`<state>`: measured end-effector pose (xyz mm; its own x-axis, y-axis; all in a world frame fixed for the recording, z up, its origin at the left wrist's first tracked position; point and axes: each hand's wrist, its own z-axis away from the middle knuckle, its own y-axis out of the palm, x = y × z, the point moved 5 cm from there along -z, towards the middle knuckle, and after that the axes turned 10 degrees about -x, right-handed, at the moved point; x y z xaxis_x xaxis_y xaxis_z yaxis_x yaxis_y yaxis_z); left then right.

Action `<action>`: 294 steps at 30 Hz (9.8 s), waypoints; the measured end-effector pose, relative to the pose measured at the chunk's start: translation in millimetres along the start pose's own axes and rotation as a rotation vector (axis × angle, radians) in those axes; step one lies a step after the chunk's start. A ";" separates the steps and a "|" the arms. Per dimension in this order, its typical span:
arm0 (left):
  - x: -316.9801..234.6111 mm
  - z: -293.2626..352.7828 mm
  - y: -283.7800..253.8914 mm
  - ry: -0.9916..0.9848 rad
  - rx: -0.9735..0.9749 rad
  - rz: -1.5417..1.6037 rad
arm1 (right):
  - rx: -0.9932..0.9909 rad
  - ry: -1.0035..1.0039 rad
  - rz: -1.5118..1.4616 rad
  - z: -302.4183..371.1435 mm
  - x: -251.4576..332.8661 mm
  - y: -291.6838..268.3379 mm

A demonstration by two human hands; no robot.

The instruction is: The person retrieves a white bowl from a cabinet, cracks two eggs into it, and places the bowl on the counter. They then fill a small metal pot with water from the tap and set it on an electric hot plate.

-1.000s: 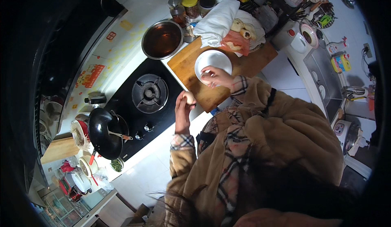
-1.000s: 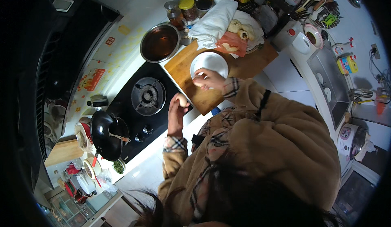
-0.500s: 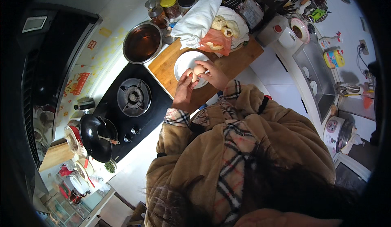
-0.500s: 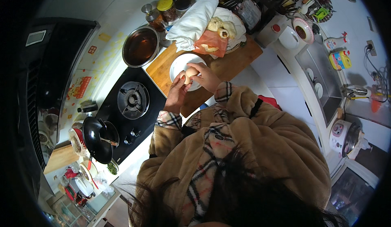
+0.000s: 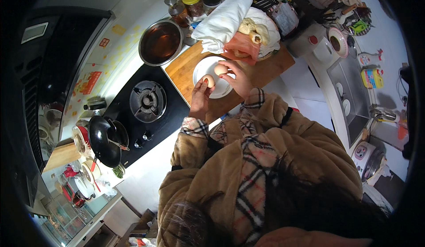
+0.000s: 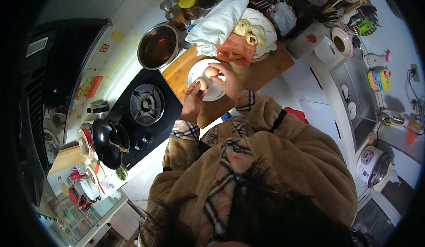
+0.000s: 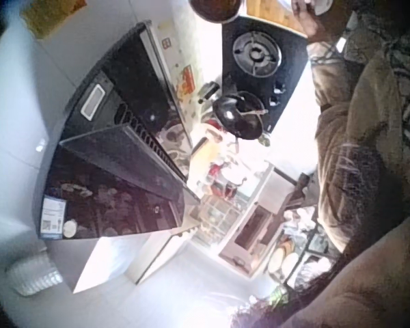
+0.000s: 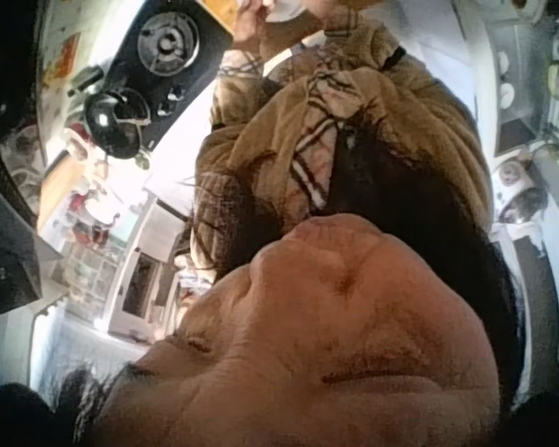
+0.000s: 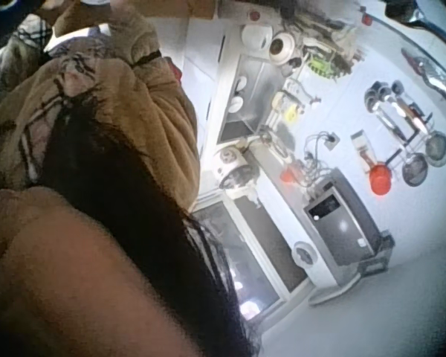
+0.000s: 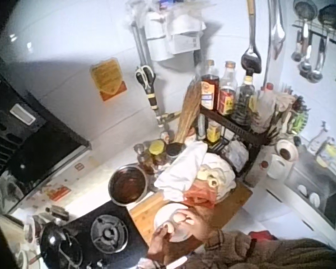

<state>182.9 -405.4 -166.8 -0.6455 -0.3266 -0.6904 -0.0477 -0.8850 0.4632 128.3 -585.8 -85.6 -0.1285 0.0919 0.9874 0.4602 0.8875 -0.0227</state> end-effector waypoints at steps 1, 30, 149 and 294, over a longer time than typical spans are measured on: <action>-1.7 -1.1 -0.4 0.005 -0.006 -0.006 | -0.030 -0.065 -0.011 -1.4 3.6 -2.8; -23.7 -25.7 -4.5 0.037 -0.086 -0.283 | 0.267 0.144 0.074 -51.7 -70.0 8.2; -105.3 49.1 41.3 1.022 -0.048 -1.464 | 0.304 -0.633 0.882 -26.1 53.7 13.8; -62.5 56.4 14.7 0.330 0.486 -0.806 | 0.352 0.373 -0.129 51.0 -5.3 38.3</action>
<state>179.6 -379.3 -85.5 -0.0420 0.1709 -0.9844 -0.7327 -0.6751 -0.0859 101.8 -529.2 -99.8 0.1865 -0.1380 0.9727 0.1298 0.9849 0.1149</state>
